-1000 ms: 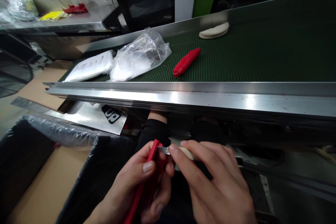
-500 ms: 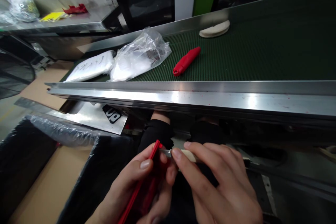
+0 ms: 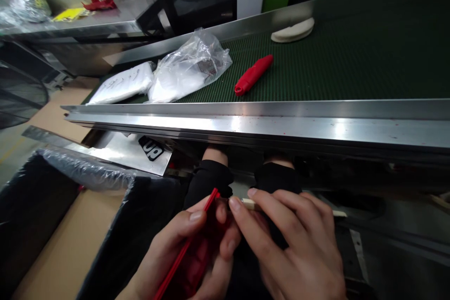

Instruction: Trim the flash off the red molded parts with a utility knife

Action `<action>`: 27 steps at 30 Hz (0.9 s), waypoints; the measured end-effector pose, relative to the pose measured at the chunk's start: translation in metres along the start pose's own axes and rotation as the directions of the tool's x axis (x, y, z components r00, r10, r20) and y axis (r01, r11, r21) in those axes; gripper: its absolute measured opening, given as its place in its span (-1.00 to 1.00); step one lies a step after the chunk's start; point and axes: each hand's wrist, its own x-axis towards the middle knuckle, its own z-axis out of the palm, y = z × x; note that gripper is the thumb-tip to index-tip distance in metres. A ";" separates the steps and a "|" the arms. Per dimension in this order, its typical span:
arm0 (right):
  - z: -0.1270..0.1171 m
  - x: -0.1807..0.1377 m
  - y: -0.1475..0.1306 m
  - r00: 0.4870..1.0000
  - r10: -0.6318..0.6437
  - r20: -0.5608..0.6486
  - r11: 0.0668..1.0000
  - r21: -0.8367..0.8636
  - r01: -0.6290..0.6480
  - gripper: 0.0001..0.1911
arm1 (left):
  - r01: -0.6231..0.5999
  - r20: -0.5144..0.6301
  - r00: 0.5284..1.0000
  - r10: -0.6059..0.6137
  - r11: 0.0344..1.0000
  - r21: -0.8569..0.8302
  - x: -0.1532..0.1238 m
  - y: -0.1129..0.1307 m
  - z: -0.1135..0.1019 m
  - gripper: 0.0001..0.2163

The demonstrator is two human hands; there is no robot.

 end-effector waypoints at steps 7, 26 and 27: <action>0.012 -0.012 0.000 0.996 -0.081 0.028 0.985 -0.152 0.085 -0.42 | 0.039 -0.072 0.996 -0.048 0.992 -0.118 -0.003 -0.009 -0.008 -0.71; 0.013 0.014 -0.013 0.944 0.289 -0.161 0.942 0.225 -0.250 -0.36 | 0.081 -0.065 0.994 -0.093 0.983 -0.165 -0.006 0.007 -0.022 -0.62; 0.011 0.013 -0.006 0.944 0.285 -0.169 0.946 0.206 -0.249 -0.33 | 0.062 -0.078 0.994 -0.074 0.988 -0.144 -0.003 0.010 -0.022 -0.62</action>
